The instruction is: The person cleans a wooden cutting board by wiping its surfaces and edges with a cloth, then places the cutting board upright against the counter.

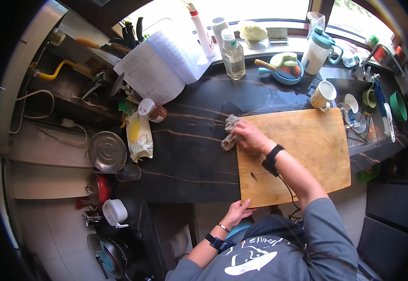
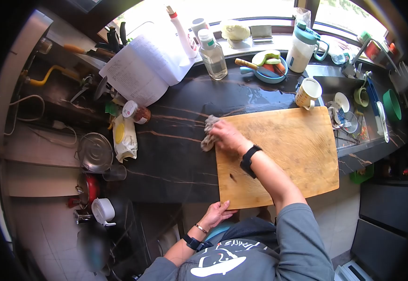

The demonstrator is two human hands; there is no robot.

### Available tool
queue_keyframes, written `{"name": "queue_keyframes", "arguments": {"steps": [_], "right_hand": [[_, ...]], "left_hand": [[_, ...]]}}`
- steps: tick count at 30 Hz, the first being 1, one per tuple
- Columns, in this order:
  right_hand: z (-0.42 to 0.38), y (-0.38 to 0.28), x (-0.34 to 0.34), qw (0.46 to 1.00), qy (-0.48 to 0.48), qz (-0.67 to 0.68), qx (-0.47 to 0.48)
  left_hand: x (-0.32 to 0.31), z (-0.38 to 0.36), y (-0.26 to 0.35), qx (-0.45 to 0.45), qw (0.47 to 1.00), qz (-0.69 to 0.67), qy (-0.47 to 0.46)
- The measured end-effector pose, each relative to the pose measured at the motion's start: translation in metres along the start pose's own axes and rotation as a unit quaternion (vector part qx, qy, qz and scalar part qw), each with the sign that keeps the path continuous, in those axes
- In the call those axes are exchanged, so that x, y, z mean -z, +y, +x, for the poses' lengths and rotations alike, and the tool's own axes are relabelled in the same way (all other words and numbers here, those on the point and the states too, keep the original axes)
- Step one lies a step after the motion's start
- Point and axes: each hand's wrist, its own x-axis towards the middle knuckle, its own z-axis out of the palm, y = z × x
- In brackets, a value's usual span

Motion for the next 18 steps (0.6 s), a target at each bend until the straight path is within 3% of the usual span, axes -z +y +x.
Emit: {"name": "queue_keyframes", "arguments": {"steps": [1, 4, 7, 9, 11, 18], "right_hand": [[0.004, 0.007, 0.005, 1.000, 0.011, -0.021, -0.020], [0.010, 0.015, -0.001, 0.970, 0.182, -0.084, -0.135], [0.001, -0.004, -0.013, 0.963, 0.156, -0.137, -0.173], [-0.019, -0.006, -0.003, 0.981, 0.130, -0.107, -0.093], [-0.039, -0.001, 0.020, 0.990, 0.069, -0.069, -0.099], [-0.112, 0.060, 0.086, 0.982, 0.088, -0.065, -0.155]], "left_hand": [[-0.002, 0.000, -0.001, -0.001, 1.000, 0.001, 0.001], [-0.002, -0.002, 0.001, -0.010, 1.000, -0.001, 0.003], [-0.006, 0.000, -0.006, -0.017, 0.999, -0.012, 0.024], [-0.006, 0.000, -0.008, -0.039, 0.998, -0.031, 0.032], [-0.010, -0.002, -0.007, -0.040, 0.998, -0.028, 0.030], [-0.021, -0.003, -0.019, -0.103, 0.987, -0.031, 0.116]]}}
